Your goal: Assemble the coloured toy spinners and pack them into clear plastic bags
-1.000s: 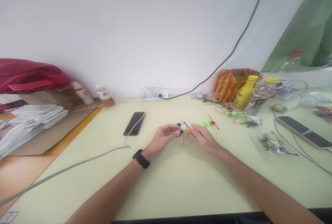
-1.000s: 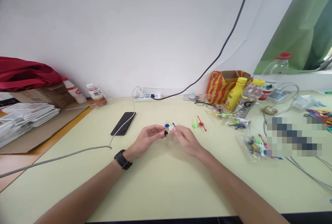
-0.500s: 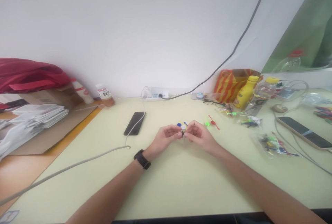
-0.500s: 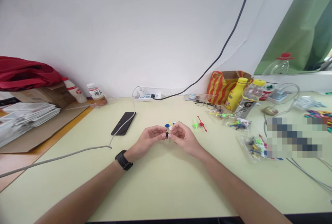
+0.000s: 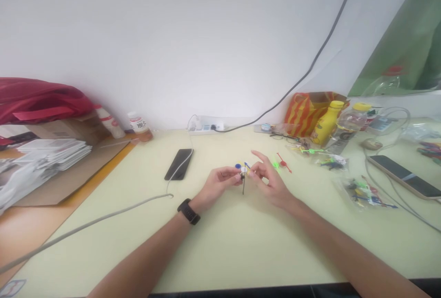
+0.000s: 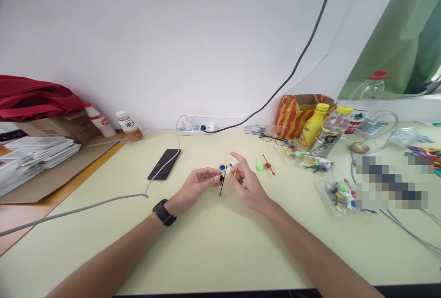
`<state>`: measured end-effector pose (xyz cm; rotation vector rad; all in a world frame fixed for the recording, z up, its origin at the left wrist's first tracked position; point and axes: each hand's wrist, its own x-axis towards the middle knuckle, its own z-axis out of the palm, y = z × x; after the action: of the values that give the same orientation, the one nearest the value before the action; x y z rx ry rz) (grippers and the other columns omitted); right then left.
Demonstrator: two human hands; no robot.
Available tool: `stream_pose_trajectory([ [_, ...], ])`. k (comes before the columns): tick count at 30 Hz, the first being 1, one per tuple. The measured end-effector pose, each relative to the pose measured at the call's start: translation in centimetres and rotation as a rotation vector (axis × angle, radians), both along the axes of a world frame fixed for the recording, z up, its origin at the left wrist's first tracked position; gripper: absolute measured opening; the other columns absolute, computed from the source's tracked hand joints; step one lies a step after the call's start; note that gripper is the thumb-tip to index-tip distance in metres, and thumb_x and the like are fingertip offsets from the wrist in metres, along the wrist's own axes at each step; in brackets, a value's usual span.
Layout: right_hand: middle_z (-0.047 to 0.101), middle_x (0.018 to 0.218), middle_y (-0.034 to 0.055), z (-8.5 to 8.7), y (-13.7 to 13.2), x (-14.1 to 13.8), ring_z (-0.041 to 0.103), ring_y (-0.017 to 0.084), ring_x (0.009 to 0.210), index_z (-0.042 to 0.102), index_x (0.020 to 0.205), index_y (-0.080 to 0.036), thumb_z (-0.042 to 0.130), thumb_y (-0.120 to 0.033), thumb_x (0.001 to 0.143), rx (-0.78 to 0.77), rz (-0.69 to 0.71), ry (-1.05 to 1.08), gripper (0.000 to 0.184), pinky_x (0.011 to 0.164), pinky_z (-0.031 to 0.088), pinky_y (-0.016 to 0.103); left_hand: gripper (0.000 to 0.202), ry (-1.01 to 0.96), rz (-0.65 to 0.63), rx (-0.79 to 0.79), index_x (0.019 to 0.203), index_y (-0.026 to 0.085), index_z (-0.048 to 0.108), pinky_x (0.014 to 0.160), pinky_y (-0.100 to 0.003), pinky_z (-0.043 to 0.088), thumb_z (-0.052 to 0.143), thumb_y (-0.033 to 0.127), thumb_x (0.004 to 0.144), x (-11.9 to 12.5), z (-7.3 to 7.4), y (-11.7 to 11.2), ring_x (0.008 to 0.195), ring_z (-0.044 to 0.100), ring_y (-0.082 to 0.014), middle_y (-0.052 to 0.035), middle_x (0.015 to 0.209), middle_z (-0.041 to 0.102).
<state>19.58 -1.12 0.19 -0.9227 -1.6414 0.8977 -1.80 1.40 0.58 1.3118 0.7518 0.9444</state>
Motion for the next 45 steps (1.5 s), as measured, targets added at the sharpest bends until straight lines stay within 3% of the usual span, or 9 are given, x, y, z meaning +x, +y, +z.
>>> stream_pose_trajectory([
  [3,0.057,0.079,0.0001,-0.1,0.2,0.3,0.047,0.015,0.061,0.065,0.107,-0.024,0.048,-0.049,0.102,-0.052,0.026,-0.007,0.031,0.064,0.042,0.032,0.037,0.002,0.011,-0.009,0.107,0.015,0.077,0.093,-0.04,0.057,0.085,0.039,0.08,0.0,0.0,0.0,0.089,0.073,-0.0213,-0.0107,0.102,0.077],
  [5,0.046,0.059,-0.0006,-0.1,0.5,0.6,0.042,0.014,0.055,0.055,0.062,-0.021,0.038,-0.054,0.105,-0.128,0.11,-0.041,0.057,0.063,0.039,0.032,0.037,0.006,0.021,-0.012,0.107,0.014,0.077,0.093,-0.04,0.057,0.085,0.039,0.079,0.0,0.1,0.0,0.089,0.073,-0.0215,-0.0111,0.102,0.077],
  [7,0.034,0.05,-0.0022,0.0,0.8,0.8,0.035,0.013,0.051,0.038,0.048,-0.021,0.037,-0.059,0.104,-0.173,0.155,-0.046,0.067,0.06,0.035,0.032,0.036,0.009,0.024,-0.008,0.107,0.014,0.077,0.093,-0.04,0.057,0.084,0.038,0.08,-0.1,0.1,0.0,0.089,0.073,-0.0212,-0.0112,0.103,0.077],
  [16,0.059,0.081,0.0001,0.3,0.7,0.0,0.056,0.015,0.072,0.056,0.087,-0.022,0.074,-0.054,0.085,-0.19,0.113,0.1,0.037,0.064,0.044,0.028,0.035,0.009,0.005,0.017,0.106,0.015,0.077,0.091,-0.037,0.057,0.084,0.037,0.081,0.0,0.1,-0.1,0.091,0.072,-0.0213,-0.0106,0.101,0.077],
  [34,0.06,0.077,-0.0017,-0.2,0.8,-0.1,0.054,0.015,0.066,0.053,0.128,-0.025,0.064,-0.06,0.091,-0.236,0.037,0.13,0.052,0.058,0.043,0.028,0.033,0.017,0.007,0.024,0.106,0.016,0.076,0.093,-0.038,0.056,0.082,0.038,0.082,-0.1,0.0,-0.1,0.092,0.073,-0.0221,-0.0108,0.103,0.077],
  [36,0.058,0.072,-0.0024,-0.2,0.9,0.0,0.051,0.015,0.063,0.06,0.119,-0.025,0.059,-0.063,0.093,-0.245,0.007,0.118,0.046,0.058,0.041,0.029,0.034,0.015,0.008,0.028,0.106,0.015,0.077,0.092,-0.038,0.056,0.082,0.038,0.083,-0.1,-0.1,0.0,0.092,0.073,-0.0223,-0.0111,0.104,0.077],
  [38,0.051,0.061,-0.0018,-0.1,0.9,0.2,0.047,0.014,0.058,0.066,0.082,-0.022,0.048,-0.066,0.097,-0.271,0.072,0.07,0.049,0.059,0.04,0.031,0.034,0.011,0.013,0.024,0.106,0.015,0.077,0.092,-0.038,0.056,0.083,0.039,0.082,0.0,0.0,0.0,0.092,0.073,-0.0222,-0.0112,0.105,0.077],
  [40,0.04,0.049,-0.0016,-0.1,1.0,0.4,0.04,0.013,0.052,0.047,0.049,-0.021,0.041,-0.066,0.1,-0.286,0.164,0.035,0.068,0.061,0.038,0.032,0.035,0.01,0.024,0.017,0.106,0.016,0.077,0.092,-0.038,0.057,0.083,0.038,0.081,0.0,0.0,0.0,0.091,0.073,-0.0217,-0.011,0.105,0.077],
  [45,0.046,0.056,-0.0034,0.0,1.2,0.4,0.039,0.012,0.053,0.048,0.06,-0.021,0.064,-0.062,0.089,-0.283,0.143,0.099,0.053,0.056,0.036,0.03,0.033,0.013,0.022,0.018,0.106,0.016,0.077,0.09,-0.036,0.057,0.084,0.036,0.081,-0.1,0.0,0.0,0.09,0.072,-0.0204,-0.0096,0.101,0.077],
])
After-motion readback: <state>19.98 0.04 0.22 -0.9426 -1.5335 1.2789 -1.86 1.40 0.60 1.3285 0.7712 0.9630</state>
